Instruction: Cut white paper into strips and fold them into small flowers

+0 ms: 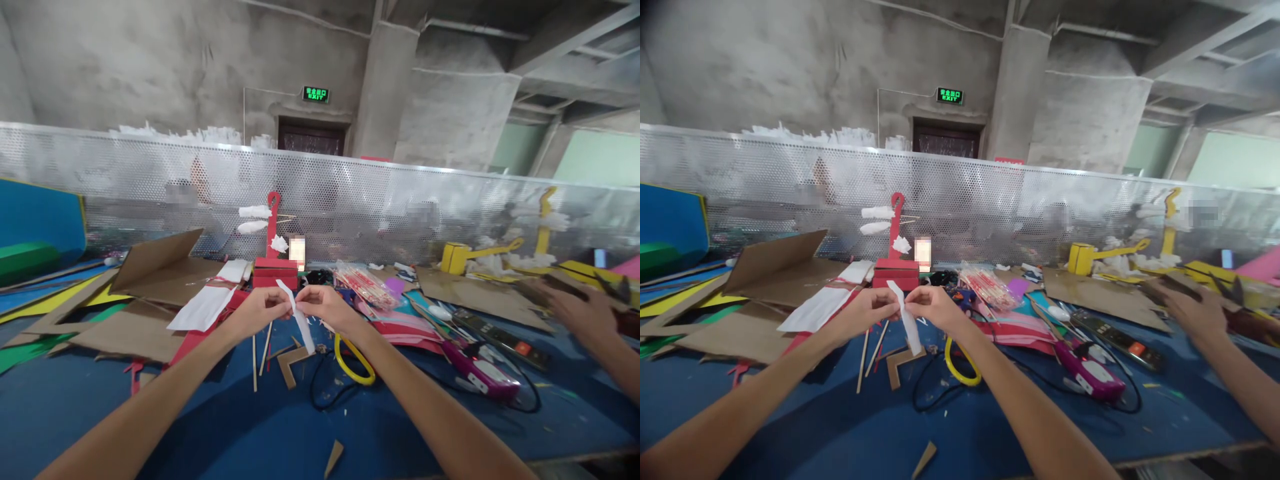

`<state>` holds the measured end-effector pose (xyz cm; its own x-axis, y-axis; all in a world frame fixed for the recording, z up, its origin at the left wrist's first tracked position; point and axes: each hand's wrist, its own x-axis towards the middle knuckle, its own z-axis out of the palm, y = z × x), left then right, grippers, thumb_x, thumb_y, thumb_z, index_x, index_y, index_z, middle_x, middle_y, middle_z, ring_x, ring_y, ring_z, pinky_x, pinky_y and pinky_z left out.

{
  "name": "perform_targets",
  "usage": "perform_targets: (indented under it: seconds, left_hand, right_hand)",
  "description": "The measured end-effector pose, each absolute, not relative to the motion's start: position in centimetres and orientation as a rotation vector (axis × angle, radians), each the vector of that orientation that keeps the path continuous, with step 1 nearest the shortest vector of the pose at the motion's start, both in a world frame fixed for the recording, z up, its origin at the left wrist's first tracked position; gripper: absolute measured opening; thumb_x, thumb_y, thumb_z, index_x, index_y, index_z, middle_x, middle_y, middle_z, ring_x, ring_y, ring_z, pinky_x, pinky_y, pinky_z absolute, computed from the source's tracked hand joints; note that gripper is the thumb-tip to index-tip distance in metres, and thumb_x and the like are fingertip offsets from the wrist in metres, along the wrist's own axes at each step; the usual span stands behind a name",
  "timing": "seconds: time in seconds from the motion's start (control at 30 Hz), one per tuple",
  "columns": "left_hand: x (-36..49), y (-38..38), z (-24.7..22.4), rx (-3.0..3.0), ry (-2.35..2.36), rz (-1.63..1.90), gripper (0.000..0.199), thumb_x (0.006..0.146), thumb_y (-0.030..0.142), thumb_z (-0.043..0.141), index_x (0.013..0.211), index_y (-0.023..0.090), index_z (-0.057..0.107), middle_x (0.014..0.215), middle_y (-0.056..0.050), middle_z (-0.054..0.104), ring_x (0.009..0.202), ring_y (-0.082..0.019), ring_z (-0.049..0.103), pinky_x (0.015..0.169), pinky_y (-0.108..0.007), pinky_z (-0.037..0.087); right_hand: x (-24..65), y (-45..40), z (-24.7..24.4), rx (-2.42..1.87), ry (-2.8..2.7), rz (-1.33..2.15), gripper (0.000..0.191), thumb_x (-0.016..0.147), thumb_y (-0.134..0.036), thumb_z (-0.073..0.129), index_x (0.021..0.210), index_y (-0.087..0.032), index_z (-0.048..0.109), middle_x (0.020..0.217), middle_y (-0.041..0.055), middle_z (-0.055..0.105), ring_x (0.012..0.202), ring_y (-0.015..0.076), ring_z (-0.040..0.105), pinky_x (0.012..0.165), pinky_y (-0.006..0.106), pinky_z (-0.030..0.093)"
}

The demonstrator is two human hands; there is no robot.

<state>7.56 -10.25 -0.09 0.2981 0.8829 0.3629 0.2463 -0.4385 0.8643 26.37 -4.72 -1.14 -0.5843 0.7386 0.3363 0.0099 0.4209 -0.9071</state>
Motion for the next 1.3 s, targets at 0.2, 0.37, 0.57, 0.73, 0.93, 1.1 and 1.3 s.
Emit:
perform_targets:
  seconds: [0.2,0.37,0.57,0.73,0.93,1.1,1.3]
  left_hand:
    - [7.7,-10.5,0.0,1.823,1.006,1.172,0.018,0.078,0.032,0.06,0.076,0.015,0.061,0.07,-0.002,0.064,0.066,-0.013,0.061,0.065,-0.027,0.049]
    - [7.5,-10.2,-0.3,1.827,1.031,1.163,0.019,0.078,0.033,0.061,0.075,0.014,0.062,0.067,-0.002,0.064,0.064,-0.013,0.06,0.062,-0.026,0.048]
    - [7.2,-9.7,-0.6,1.843,1.015,1.156,0.018,0.076,0.031,0.063,0.073,0.014,0.063,0.064,-0.002,0.064,0.059,-0.012,0.058,0.059,-0.024,0.047]
    - [7.3,-9.8,-0.5,1.876,1.046,1.171,0.014,0.076,0.027,0.061,0.072,0.013,0.062,0.066,-0.002,0.065,0.062,-0.012,0.059,0.059,-0.023,0.045]
    - [7.5,-9.8,-0.5,1.907,1.075,1.152,0.015,0.076,0.026,0.06,0.071,0.013,0.061,0.065,-0.001,0.064,0.06,-0.011,0.057,0.058,-0.022,0.044]
    - [7.6,-9.9,-0.5,1.909,1.103,1.117,0.016,0.078,0.027,0.058,0.072,0.013,0.061,0.065,-0.001,0.063,0.059,-0.01,0.055,0.056,-0.021,0.043]
    - [7.3,-9.5,-0.8,1.909,1.043,1.122,0.016,0.079,0.028,0.058,0.076,0.012,0.06,0.069,-0.003,0.064,0.064,-0.012,0.058,0.062,-0.024,0.046]
  right_hand:
    - [26.4,-5.1,-0.9,-0.659,-2.002,1.154,0.022,0.075,-0.036,0.068,0.084,-0.015,0.067,0.074,0.0037,0.066,0.066,0.0144,0.06,0.065,0.028,0.047]
    - [26.5,-5.7,-0.4,-0.687,-2.107,1.011,0.021,0.078,-0.035,0.065,0.088,-0.017,0.068,0.079,0.0047,0.068,0.07,0.0155,0.061,0.065,0.027,0.047]
    - [26.2,-5.5,-1.1,-0.686,-2.148,0.891,0.02,0.078,-0.034,0.066,0.087,-0.017,0.069,0.081,0.0055,0.069,0.077,0.0187,0.064,0.07,0.029,0.05]
    - [26.3,-5.4,-1.1,-0.706,-2.135,0.872,0.017,0.08,-0.03,0.061,0.086,-0.016,0.07,0.076,0.005,0.069,0.068,0.0163,0.063,0.062,0.026,0.048]
    - [26.1,-6.0,-0.6,-0.729,-2.094,0.915,0.014,0.078,-0.027,0.061,0.083,-0.015,0.065,0.072,0.0041,0.067,0.062,0.0142,0.061,0.055,0.023,0.047]
    - [26.0,-6.4,-0.4,-0.743,-2.093,0.885,0.008,0.078,-0.024,0.06,0.078,-0.016,0.06,0.066,0.0018,0.064,0.058,0.012,0.059,0.052,0.02,0.045]
    - [26.0,-6.6,-0.1,-0.77,-2.105,0.876,0.008,0.079,-0.023,0.057,0.077,-0.016,0.061,0.063,0.0003,0.062,0.051,0.0094,0.054,0.047,0.019,0.042]
